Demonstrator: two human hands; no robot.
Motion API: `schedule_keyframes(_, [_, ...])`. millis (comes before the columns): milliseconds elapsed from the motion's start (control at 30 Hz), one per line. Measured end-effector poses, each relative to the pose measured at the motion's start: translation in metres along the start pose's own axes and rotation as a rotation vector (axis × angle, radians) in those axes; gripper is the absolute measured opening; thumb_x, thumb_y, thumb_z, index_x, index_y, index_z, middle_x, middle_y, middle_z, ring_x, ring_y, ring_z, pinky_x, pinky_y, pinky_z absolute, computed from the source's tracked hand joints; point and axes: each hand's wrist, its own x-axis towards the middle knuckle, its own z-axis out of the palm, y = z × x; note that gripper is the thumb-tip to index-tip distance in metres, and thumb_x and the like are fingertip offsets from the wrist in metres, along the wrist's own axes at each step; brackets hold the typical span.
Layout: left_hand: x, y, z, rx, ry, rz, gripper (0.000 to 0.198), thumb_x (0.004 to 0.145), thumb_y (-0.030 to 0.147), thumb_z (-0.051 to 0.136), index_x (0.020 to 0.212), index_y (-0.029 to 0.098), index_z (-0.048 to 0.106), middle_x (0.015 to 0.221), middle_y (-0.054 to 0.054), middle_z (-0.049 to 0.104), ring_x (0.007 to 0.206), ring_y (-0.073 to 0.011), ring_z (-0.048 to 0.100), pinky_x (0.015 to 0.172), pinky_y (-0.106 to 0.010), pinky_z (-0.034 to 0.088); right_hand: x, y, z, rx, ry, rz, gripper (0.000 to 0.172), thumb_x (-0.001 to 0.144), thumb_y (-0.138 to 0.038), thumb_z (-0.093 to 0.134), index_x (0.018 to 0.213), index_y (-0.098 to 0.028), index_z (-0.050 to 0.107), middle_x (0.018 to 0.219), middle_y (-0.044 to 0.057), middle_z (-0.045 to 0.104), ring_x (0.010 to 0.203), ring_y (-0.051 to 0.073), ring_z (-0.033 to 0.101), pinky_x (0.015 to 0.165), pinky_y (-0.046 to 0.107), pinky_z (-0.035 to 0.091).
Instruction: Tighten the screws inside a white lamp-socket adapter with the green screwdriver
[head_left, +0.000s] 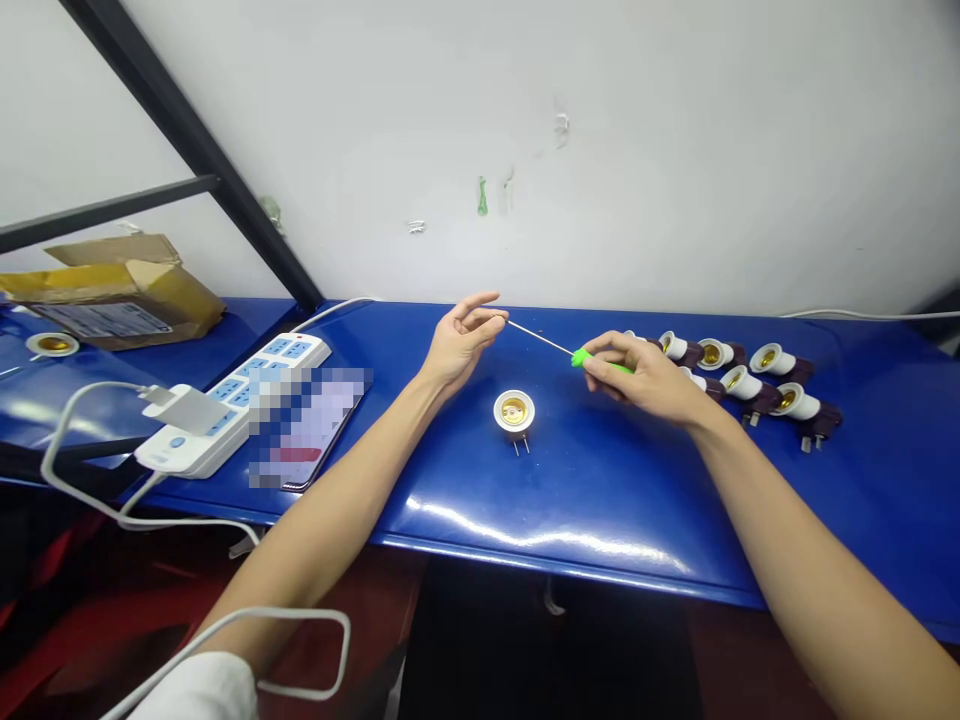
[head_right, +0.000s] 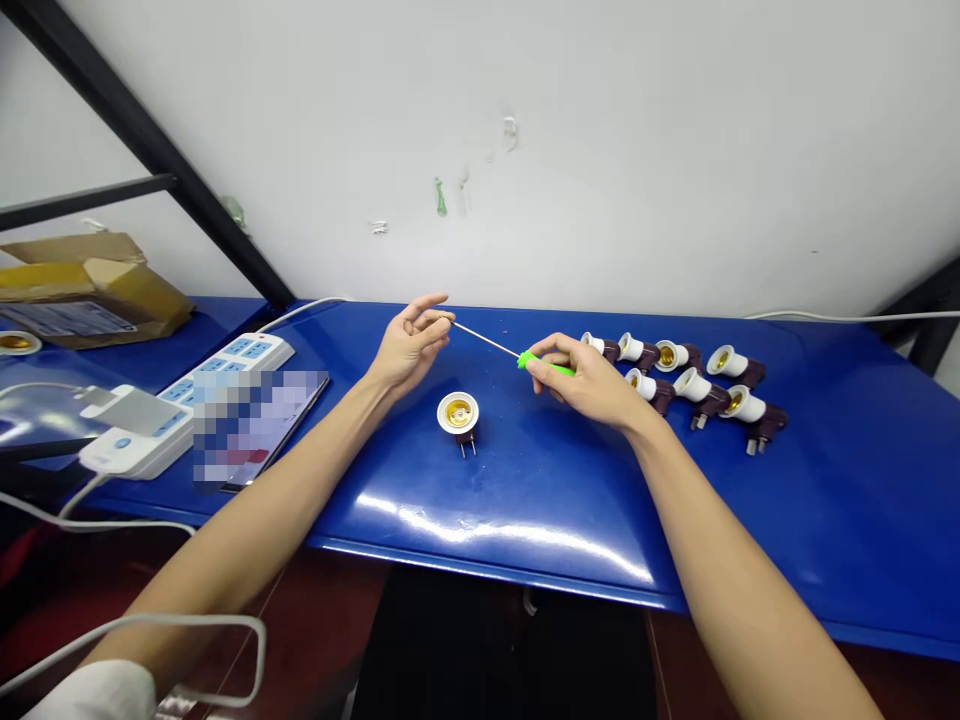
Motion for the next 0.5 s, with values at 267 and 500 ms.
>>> schedule_keyframes(267, [-0.0013,0.0007,0.0022,-0.033,0.008,0.017,0.063,0.047,0.032,0.108,0.103,0.021,0.081,0.085,-0.002,0.080,0.087,-0.0128,0.072,0.068,-0.021,0.045,0.0000,0.0002,0.0004,0.014,-0.001,-0.001,0.058,0.083,-0.072,0.082,0.105,-0.021,0.065,0.074,0.000,0.068,0.055,0.011,0.046,0.051,0.029,0.032])
schedule_keyframes(500, [-0.0015,0.0012,-0.0003,-0.032,-0.004,-0.008,0.062,0.054,0.028,0.106,0.110,0.022,0.081,0.092,-0.002,0.081,0.081,-0.0106,0.070,0.068,-0.021,0.047,0.0007,0.0021,-0.0007,0.007,-0.006,0.005,0.060,0.083,-0.074,0.081,0.106,-0.020,0.066,0.075,0.000,0.068,0.056,0.011,0.047,0.051,0.029,0.031])
